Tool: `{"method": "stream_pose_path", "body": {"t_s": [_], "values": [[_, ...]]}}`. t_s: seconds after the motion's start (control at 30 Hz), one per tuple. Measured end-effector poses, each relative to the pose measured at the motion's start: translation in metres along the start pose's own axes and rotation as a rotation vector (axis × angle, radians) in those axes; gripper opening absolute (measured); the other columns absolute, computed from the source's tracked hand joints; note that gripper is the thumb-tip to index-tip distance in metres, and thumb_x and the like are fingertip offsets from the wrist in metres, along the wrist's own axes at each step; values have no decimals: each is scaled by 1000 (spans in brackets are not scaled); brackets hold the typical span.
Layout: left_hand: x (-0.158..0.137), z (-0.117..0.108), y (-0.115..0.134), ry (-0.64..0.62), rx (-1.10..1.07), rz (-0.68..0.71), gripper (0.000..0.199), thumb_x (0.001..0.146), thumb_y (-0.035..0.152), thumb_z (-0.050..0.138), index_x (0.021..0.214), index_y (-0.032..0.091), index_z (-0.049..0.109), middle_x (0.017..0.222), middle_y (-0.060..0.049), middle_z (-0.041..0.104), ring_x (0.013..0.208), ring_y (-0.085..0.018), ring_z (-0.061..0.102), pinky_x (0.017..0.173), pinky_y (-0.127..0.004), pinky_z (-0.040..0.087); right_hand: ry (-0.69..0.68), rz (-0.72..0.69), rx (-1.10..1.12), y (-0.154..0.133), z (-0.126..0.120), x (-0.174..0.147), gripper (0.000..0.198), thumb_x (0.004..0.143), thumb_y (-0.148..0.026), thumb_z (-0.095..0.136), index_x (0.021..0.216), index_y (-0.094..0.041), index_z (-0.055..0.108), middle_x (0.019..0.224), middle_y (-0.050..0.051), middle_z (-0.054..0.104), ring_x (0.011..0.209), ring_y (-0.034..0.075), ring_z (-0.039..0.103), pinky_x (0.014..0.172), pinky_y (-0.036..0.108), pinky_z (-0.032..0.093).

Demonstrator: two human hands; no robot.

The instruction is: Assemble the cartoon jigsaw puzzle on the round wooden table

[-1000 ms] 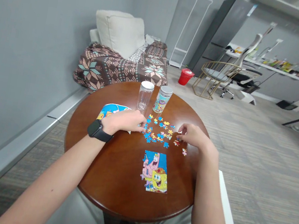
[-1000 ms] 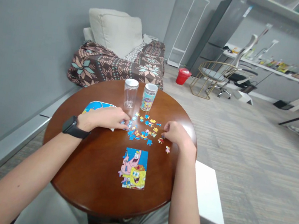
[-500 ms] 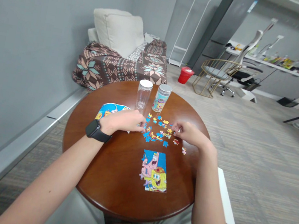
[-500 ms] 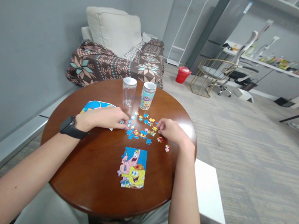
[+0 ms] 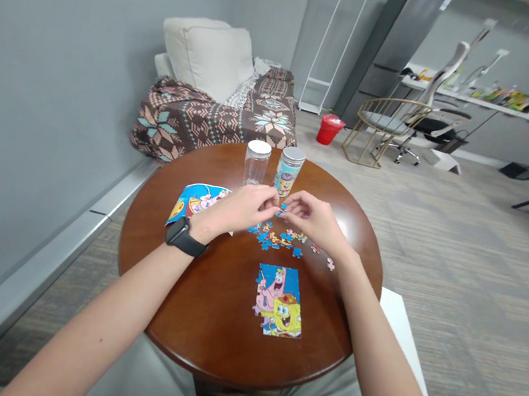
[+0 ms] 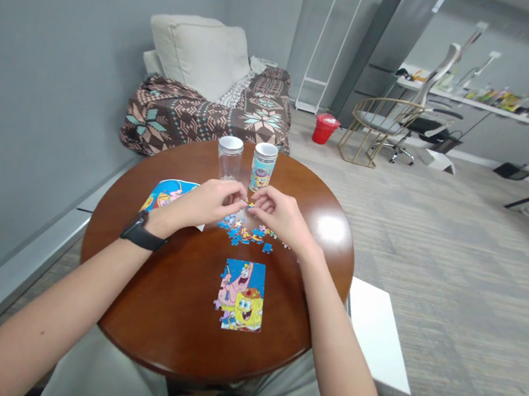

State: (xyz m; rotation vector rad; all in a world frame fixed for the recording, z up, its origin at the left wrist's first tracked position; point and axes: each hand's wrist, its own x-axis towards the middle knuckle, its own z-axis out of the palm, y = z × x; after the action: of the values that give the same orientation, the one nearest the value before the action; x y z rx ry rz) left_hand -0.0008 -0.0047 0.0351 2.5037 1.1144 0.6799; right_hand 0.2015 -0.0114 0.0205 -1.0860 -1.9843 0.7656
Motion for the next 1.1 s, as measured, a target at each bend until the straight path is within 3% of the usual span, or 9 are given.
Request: {"method": "stream_pose_path", "body": {"t_s": [0.23, 0.4, 0.5, 0.63, 0.77, 0.9, 1.1], "values": [[5, 2, 1, -30, -635, -264, 13, 80, 25, 62, 82, 14, 56, 73, -1, 66, 66, -12, 62, 64, -25, 49, 69, -25, 159, 2, 17, 3, 27, 76, -38, 70, 90, -20, 54, 75, 1, 67, 68, 14, 64, 64, 26, 51], [8, 6, -11, -13, -809, -329, 25, 74, 29, 72, 89, 12, 61, 75, -2, 68, 65, -11, 62, 66, -26, 51, -17, -6, 124, 7, 17, 3, 23, 88, -43, 54, 92, -20, 55, 69, -1, 64, 62, 13, 60, 63, 25, 48], [9, 11, -13, 16, -839, -347, 30, 73, 32, 72, 93, 11, 65, 80, -4, 68, 67, -10, 61, 66, -26, 51, -18, -13, 47, 10, 15, 3, 27, 95, -43, 41, 92, -20, 55, 62, -4, 58, 59, 12, 56, 64, 23, 44], [11, 10, -11, 63, -804, -373, 30, 75, 30, 68, 98, 11, 66, 87, -6, 69, 68, -11, 61, 70, -27, 53, -61, -38, -41, 14, 14, 2, 35, 97, -41, 37, 75, -19, 53, 58, -4, 53, 58, 10, 53, 66, 22, 41], [6, -6, 2, -27, -612, -320, 23, 76, 32, 63, 88, 11, 64, 81, -6, 69, 70, -13, 62, 69, -28, 53, -101, -37, -57, 17, 14, 1, 39, 98, -41, 35, 73, -18, 54, 55, -5, 51, 56, 11, 51, 66, 22, 39], [-23, -16, 19, -125, -442, -257, 19, 77, 33, 61, 83, 14, 62, 74, -3, 67, 69, -14, 62, 67, -27, 51, -109, -41, -52, 19, 13, 2, 40, 98, -41, 34, 77, -17, 59, 53, -5, 50, 54, 11, 50, 66, 22, 38], [-71, 11, 23, -153, -395, -367, 17, 78, 33, 59, 78, 16, 62, 77, -4, 69, 70, -16, 63, 68, -28, 50, -143, -32, -57, 14, 11, 2, 39, 97, -40, 36, 78, -16, 61, 53, -5, 51, 56, 11, 51, 68, 22, 38]]}}
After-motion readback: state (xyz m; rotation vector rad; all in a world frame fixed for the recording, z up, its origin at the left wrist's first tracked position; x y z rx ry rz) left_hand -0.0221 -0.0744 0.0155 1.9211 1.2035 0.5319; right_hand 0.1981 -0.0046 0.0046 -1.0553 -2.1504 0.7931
